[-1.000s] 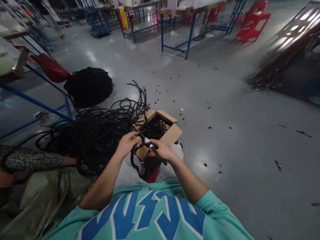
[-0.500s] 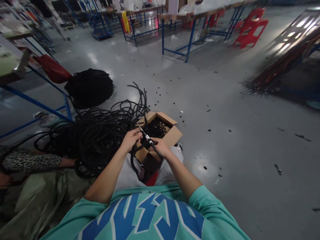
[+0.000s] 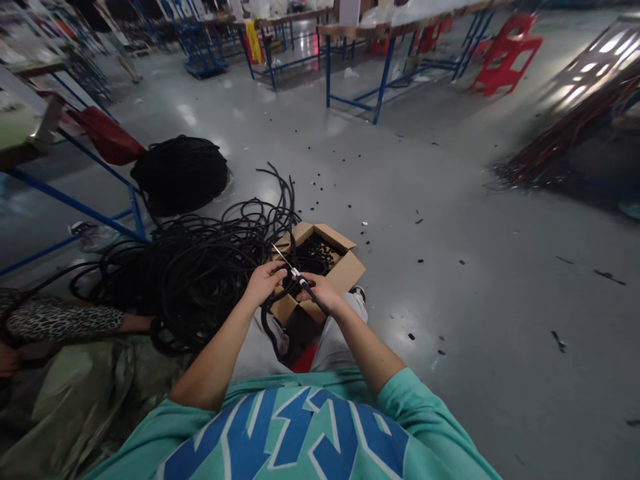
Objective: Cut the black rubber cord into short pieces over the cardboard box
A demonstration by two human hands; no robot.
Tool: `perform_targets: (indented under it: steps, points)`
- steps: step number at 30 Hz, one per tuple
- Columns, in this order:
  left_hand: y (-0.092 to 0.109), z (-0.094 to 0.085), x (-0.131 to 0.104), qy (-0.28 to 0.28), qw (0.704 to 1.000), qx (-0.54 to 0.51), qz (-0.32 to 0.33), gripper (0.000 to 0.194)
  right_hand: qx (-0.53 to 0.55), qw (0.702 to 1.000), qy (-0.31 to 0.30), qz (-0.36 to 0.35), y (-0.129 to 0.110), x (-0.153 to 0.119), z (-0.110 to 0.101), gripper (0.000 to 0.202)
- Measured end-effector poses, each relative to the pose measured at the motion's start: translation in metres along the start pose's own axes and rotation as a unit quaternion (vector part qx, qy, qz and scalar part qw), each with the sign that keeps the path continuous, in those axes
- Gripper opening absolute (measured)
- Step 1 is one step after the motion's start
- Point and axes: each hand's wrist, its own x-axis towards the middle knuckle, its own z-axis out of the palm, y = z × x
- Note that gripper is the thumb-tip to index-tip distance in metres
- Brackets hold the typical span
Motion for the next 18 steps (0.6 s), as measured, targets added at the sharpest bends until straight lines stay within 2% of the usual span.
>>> perform_targets:
  steps: [6, 9, 14, 18]
  points:
    - [-0.013, 0.002, 0.011, -0.029, 0.998, -0.05, 0.012, 0.02, -0.005, 1.0, 0.016, 0.002, 0.0, 0.003, 0.002, 0.046]
    - [-0.012, 0.002, 0.012, -0.029, 0.998, -0.057, 0.009, 0.021, 0.002, 1.0, 0.001, 0.002, -0.001, 0.004, 0.004, 0.046]
    - [-0.003, -0.007, 0.008, 0.022, 0.998, -0.059, 0.0, 0.03, 0.025, 0.999, -0.045, 0.001, -0.001, -0.005, 0.003, 0.055]
    - [0.007, -0.015, 0.002, 0.054, 0.998, -0.043, -0.008, 0.029, 0.016, 0.999, -0.046, -0.004, 0.003, -0.016, 0.002, 0.052]
